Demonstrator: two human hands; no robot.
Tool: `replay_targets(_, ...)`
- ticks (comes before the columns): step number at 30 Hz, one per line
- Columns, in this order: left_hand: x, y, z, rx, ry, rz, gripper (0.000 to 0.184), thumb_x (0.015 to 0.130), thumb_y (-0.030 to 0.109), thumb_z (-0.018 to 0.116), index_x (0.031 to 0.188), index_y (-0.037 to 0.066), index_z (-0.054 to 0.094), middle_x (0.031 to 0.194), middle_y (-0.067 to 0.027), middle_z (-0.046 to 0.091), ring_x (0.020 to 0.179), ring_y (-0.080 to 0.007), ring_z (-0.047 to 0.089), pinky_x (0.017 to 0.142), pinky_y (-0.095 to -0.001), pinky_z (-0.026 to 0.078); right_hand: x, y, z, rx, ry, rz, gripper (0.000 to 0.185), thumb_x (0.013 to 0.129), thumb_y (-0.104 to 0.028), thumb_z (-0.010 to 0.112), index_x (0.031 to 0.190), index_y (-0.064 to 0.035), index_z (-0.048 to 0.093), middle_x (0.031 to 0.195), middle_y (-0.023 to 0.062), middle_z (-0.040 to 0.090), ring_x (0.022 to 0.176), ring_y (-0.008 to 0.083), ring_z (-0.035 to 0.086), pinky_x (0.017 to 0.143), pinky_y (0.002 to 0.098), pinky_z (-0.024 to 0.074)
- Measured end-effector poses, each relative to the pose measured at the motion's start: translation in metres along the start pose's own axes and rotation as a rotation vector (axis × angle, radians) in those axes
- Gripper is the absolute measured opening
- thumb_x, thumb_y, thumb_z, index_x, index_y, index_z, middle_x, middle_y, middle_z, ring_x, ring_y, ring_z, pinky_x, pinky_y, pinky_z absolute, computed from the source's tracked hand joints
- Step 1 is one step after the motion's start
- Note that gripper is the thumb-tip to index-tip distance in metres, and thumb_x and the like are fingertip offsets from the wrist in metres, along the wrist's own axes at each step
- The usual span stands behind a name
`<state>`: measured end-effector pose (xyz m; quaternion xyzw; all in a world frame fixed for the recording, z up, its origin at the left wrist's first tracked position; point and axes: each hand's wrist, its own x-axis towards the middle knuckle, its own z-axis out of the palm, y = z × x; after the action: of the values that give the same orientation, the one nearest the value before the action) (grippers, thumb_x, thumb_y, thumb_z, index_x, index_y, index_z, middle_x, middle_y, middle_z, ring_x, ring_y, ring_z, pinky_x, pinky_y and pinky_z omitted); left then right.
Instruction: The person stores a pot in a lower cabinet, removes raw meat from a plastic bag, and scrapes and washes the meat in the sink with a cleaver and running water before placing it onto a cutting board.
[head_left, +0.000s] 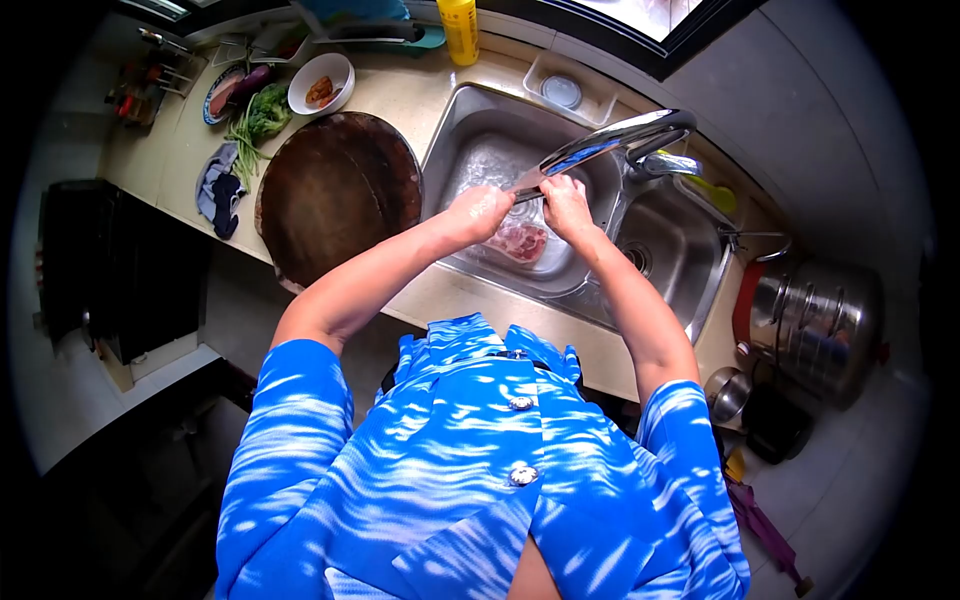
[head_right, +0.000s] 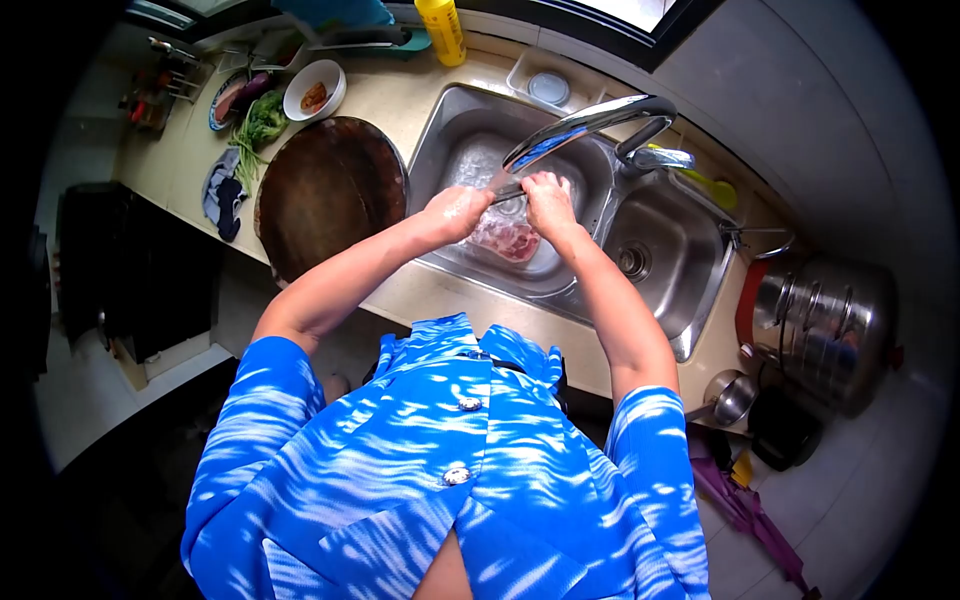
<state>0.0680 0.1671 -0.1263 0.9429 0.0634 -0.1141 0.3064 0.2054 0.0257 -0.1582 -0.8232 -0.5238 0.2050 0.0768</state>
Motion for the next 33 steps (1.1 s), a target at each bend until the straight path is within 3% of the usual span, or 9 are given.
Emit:
replay_targets(2, -0.003, 0.0, -0.007, -0.034, 0.018, -0.003, 0.017, 0.073, 0.005, 0.05, 0.085, -0.002, 0.059, 0.074, -0.0214, 0.06, 0.073, -0.0371, 0.059, 0.066, -0.0457, 0.048, 0.003, -0.007, 0.004, 0.025, 0.112, 0.019, 0.042, 0.069, -0.003, 0.052, 0.11, -0.0086, 0.054, 0.113, 0.0145, 0.05, 0.114, 0.0302, 0.041, 0.093, 0.0463, 0.0343)
replay_targets(7, 0.002, -0.014, -0.012, -0.876, -0.195, -0.433, 0.018, 0.068, -0.003, 0.054, 0.085, -0.005, 0.06, 0.059, -0.0099, 0.059, 0.044, -0.0157, 0.058, 0.04, -0.0309, 0.046, 0.012, -0.032, 0.009, 0.116, 0.41, 0.164, 0.049, 0.067, -0.005, 0.057, 0.114, 0.0032, 0.044, 0.122, 0.0222, 0.036, 0.117, 0.0363, 0.035, 0.092, 0.0476, 0.0364)
replay_targets(11, -0.006, -0.022, -0.02, -1.028, -0.216, -0.603, 0.019, 0.071, 0.001, 0.052, 0.088, -0.001, 0.061, 0.058, -0.0063, 0.058, 0.042, -0.0121, 0.054, 0.04, -0.0279, 0.044, 0.015, -0.04, 0.009, 0.2, 0.265, 0.199, 0.046, 0.073, -0.012, 0.058, 0.113, 0.0074, 0.043, 0.119, 0.0239, 0.036, 0.109, 0.0376, 0.041, 0.086, 0.0458, 0.0409)
replay_targets(12, -0.008, -0.021, -0.025, -0.859, -0.172, -0.568, 0.015, 0.07, 0.0, 0.053, 0.083, -0.001, 0.062, 0.059, -0.0084, 0.059, 0.043, -0.0131, 0.056, 0.041, -0.029, 0.045, 0.015, -0.041, 0.008, 0.264, 0.252, 0.215, 0.047, 0.074, -0.01, 0.054, 0.12, -0.0022, 0.044, 0.125, 0.0301, 0.036, 0.11, 0.0441, 0.042, 0.092, 0.0462, 0.0381)
replay_targets(15, -0.021, -0.012, -0.04, -0.607, -0.137, -0.51, 0.012, 0.068, 0.001, 0.054, 0.076, -0.003, 0.061, 0.062, -0.0159, 0.061, 0.051, -0.0237, 0.061, 0.051, -0.035, 0.049, 0.019, -0.032, 0.021, 0.331, 0.121, 0.188, 0.037, 0.074, -0.014, 0.057, 0.106, 0.0057, 0.051, 0.12, 0.0244, 0.036, 0.104, 0.0392, 0.046, 0.087, 0.0464, 0.0422)
replay_targets(17, -0.032, -0.011, -0.041, -0.232, 0.181, -0.112, 0.02, 0.067, 0.001, 0.051, 0.084, -0.005, 0.06, 0.063, -0.02, 0.06, 0.062, -0.0345, 0.061, 0.061, -0.0367, 0.05, 0.022, -0.027, 0.031, 0.363, 0.094, 0.215, 0.036, 0.074, -0.014, 0.057, 0.104, 0.0045, 0.053, 0.121, 0.0251, 0.036, 0.105, 0.0404, 0.046, 0.088, 0.0465, 0.0419)
replay_targets(18, -0.037, -0.01, -0.041, -0.135, 0.113, -0.161, 0.026, 0.068, 0.001, 0.051, 0.092, -0.003, 0.06, 0.076, -0.0227, 0.061, 0.073, -0.0402, 0.058, 0.069, -0.0391, 0.049, 0.022, -0.025, 0.037, 0.392, 0.068, 0.24, 0.034, 0.074, -0.015, 0.057, 0.103, 0.0034, 0.055, 0.123, 0.0258, 0.036, 0.105, 0.0416, 0.046, 0.088, 0.0466, 0.0417)
replay_targets(24, -0.088, 0.007, -0.068, 0.075, 0.33, -0.142, 0.043, 0.071, -0.002, 0.052, 0.114, 0.005, 0.053, 0.115, -0.015, 0.053, 0.08, -0.0342, 0.06, 0.069, -0.0403, 0.05, 0.005, -0.009, 0.039, 0.346, -0.092, 0.339, 0.034, 0.073, -0.014, 0.056, 0.104, -0.0003, 0.058, 0.114, 0.0273, 0.047, 0.103, 0.0419, 0.049, 0.089, 0.0449, 0.0418)
replay_targets(33, -0.177, -0.044, -0.063, 0.443, 0.523, -0.455, 0.054, 0.069, -0.001, 0.055, 0.121, 0.009, 0.05, 0.124, -0.0098, 0.047, 0.065, -0.0265, 0.061, 0.058, -0.0345, 0.05, 0.0, 0.015, 0.12, 0.26, -0.313, 0.559, 0.035, 0.076, -0.012, 0.053, 0.108, 0.0005, 0.055, 0.118, 0.0255, 0.045, 0.111, 0.0399, 0.044, 0.093, 0.0435, 0.0393)
